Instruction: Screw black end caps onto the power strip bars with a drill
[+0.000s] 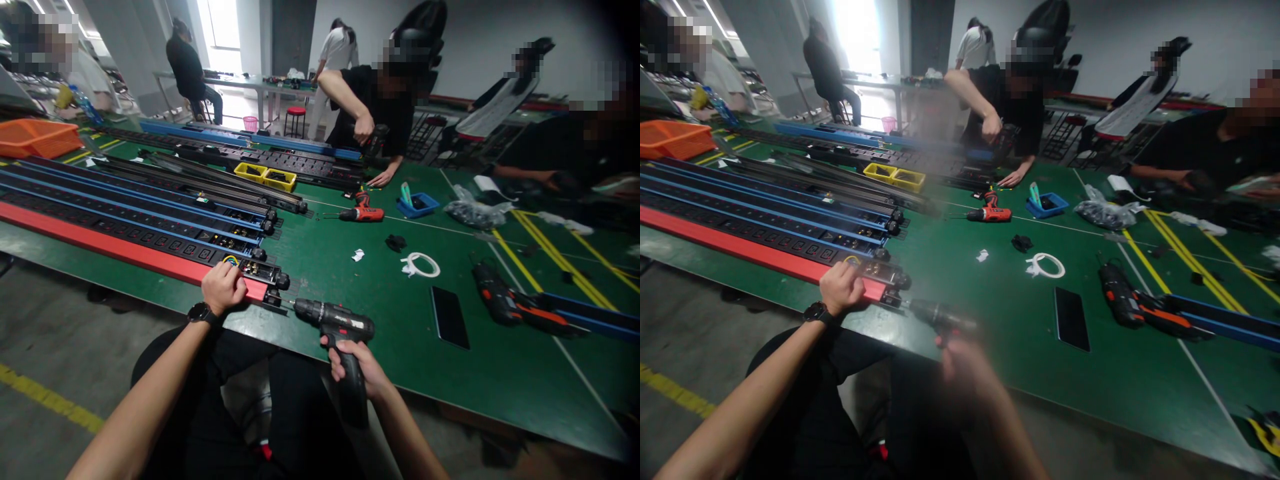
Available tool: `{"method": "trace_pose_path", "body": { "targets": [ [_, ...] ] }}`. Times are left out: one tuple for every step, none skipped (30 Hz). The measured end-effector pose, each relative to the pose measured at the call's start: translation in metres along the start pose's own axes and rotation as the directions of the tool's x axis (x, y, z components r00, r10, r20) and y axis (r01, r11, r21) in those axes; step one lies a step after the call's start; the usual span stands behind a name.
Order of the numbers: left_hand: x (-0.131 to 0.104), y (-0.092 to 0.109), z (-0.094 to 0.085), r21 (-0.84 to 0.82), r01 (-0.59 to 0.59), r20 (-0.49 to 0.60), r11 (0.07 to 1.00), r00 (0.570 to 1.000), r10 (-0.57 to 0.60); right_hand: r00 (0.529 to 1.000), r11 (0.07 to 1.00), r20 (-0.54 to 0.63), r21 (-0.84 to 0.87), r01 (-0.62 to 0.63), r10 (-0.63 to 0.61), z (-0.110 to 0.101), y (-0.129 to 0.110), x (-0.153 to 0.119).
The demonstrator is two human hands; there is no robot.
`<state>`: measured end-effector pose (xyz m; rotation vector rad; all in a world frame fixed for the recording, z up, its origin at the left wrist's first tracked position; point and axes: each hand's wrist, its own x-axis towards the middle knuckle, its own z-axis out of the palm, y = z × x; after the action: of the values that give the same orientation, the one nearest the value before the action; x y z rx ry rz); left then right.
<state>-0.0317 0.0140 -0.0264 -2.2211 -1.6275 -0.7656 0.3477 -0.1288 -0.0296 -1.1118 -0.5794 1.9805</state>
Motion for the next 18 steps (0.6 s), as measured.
{"method": "trace_pose_path", "body": {
  "targets": [
    [0.000,0.000,0.000,0.003,-0.001,0.001,1.000,1.000,0.001,1.000,1.000,0.000,-0.001,0.000,0.000,0.000,0.000,0.000],
    [0.000,0.000,0.000,0.011,-0.003,0.001,1.000,1.000,0.003,1.000,1.000,-0.003,0.000,-0.005,0.005,0.000,0.001,0.001],
    [0.000,0.000,0.000,0.021,-0.005,-0.002,1.000,1.000,0.005,1.000,1.000,-0.010,0.003,-0.014,0.014,-0.001,0.001,0.001],
    [0.000,0.001,0.000,0.029,-0.007,-0.005,1.000,1.000,0.007,0.999,1.000,-0.018,0.009,-0.026,0.027,-0.001,0.001,0.001],
    [0.000,0.001,0.000,0.035,-0.009,-0.008,0.999,1.000,0.009,0.999,0.999,-0.025,0.021,-0.041,0.042,-0.002,0.001,0.001],
    [0.000,0.001,0.000,0.038,-0.011,-0.009,0.999,1.000,0.011,0.998,0.998,-0.030,0.034,-0.056,0.057,-0.002,0.001,0.001],
    [0.000,0.001,0.000,0.039,-0.013,-0.008,0.999,1.000,0.013,0.997,0.997,-0.030,0.047,-0.068,0.070,-0.002,0.000,0.002],
    [0.000,0.001,-0.001,0.039,-0.013,-0.008,0.999,1.000,0.013,0.996,0.995,-0.024,0.058,-0.079,0.080,-0.003,-0.002,0.002],
    [0.000,0.001,-0.001,0.039,-0.013,-0.007,0.999,1.000,0.013,0.996,0.994,-0.014,0.065,-0.087,0.088,-0.003,-0.003,0.002],
    [0.001,0.001,-0.001,0.038,-0.012,-0.005,0.999,1.000,0.013,0.995,0.993,-0.004,0.068,-0.094,0.095,-0.003,-0.005,0.002],
    [0.001,0.001,-0.002,0.039,-0.013,-0.004,0.999,1.000,0.013,0.995,0.992,0.001,0.070,-0.101,0.101,-0.003,-0.007,0.002],
    [0.001,0.002,-0.002,0.041,-0.015,-0.003,0.999,1.000,0.015,0.994,0.991,0.003,0.072,-0.110,0.110,-0.003,-0.009,0.002],
    [0.001,0.002,-0.003,0.044,-0.017,-0.001,0.999,1.000,0.017,0.993,0.989,0.002,0.079,-0.121,0.121,-0.003,-0.010,0.002],
    [0.001,0.003,-0.003,0.047,-0.021,0.002,0.999,1.000,0.021,0.991,0.987,0.004,0.092,-0.131,0.131,-0.003,-0.010,0.002],
    [0.002,0.003,-0.004,0.049,-0.024,0.006,0.999,1.000,0.024,0.990,0.984,0.011,0.114,-0.139,0.139,-0.003,-0.010,0.002],
    [0.002,0.004,-0.004,0.048,-0.028,0.011,0.998,1.000,0.027,0.989,0.979,0.027,0.141,-0.147,0.145,-0.003,-0.008,0.002],
    [0.003,0.004,-0.005,0.045,-0.031,0.019,0.998,0.999,0.031,0.988,0.974,0.049,0.169,-0.152,0.146,-0.003,-0.007,0.002],
    [0.003,0.005,-0.007,0.039,-0.036,0.029,0.999,0.999,0.035,0.987,0.967,0.070,0.198,-0.158,0.147,-0.003,-0.005,0.001]
  ]
}}
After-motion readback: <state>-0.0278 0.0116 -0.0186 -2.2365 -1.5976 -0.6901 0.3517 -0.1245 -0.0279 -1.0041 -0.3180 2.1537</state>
